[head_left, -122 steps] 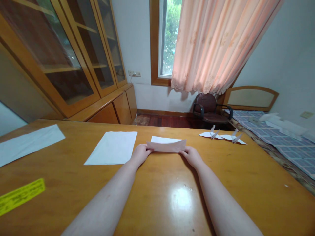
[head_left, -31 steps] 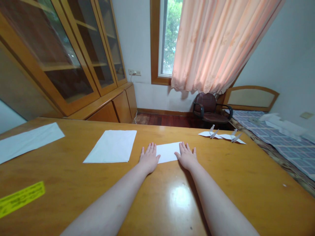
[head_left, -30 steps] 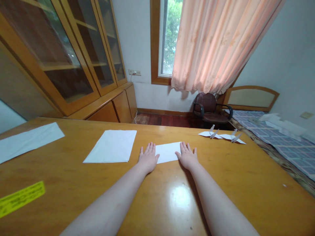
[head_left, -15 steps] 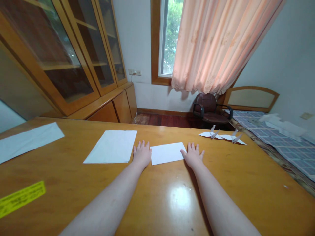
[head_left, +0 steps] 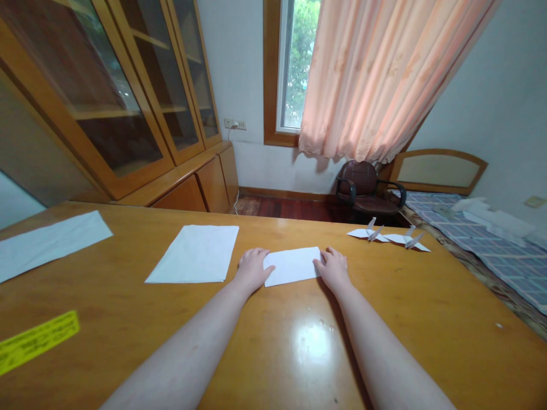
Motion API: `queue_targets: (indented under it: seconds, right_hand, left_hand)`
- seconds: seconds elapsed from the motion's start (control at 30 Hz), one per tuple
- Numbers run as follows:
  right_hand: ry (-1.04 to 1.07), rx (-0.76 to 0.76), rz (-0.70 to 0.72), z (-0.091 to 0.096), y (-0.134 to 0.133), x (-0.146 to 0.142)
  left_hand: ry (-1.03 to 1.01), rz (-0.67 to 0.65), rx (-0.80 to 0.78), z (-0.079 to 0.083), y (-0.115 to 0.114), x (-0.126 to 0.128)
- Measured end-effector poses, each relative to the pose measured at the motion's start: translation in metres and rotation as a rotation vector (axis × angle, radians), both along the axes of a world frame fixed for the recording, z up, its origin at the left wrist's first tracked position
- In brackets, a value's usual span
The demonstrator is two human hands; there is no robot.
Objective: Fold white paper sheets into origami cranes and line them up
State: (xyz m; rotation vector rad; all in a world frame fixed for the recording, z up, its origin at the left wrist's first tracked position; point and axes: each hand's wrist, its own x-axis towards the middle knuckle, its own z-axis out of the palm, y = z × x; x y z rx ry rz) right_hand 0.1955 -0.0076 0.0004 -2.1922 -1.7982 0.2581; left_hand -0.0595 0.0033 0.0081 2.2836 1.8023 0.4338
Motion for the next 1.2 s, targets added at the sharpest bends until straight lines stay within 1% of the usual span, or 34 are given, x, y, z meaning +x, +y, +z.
queue_targets:
  seconds: [0.2,0.37,0.57,0.7,0.83,1.0,1.1,1.2]
  right_hand:
    - [0.095,0.084,0.021,-0.006,0.005,0.005]
    - [0.244,0.2,0.058,-0.01,0.008,0.008]
    - [0.401,0.17,0.009,-0.007,0.005,0.006]
    - [0.431,0.128,-0.015,-0.003,0.004,0.005]
    - [0.431,0.049,0.01,0.0,0.003,0.005]
    - [0.562,0.087,-0.004,-0.001,0.003,0.005]
    - [0.676,0.133,-0.016,-0.002,0.004,0.007]
    - [0.863,0.192,-0.024,-0.003,0.005,0.008]
  left_hand:
    - [-0.01,0.002,-0.008,-0.002,0.001,-0.001]
    - [-0.007,0.005,-0.006,-0.003,0.002,0.0]
    - [-0.027,0.0,-0.003,-0.004,0.002,0.0]
    - [-0.03,0.0,0.009,-0.005,0.002,0.0]
    - [-0.038,0.001,0.01,-0.006,0.003,0.0]
    - [-0.067,0.0,0.019,-0.009,0.003,-0.001]
    - [-0.136,0.041,0.039,-0.012,0.005,-0.002]
    - [-0.311,0.076,0.033,-0.013,0.007,-0.003]
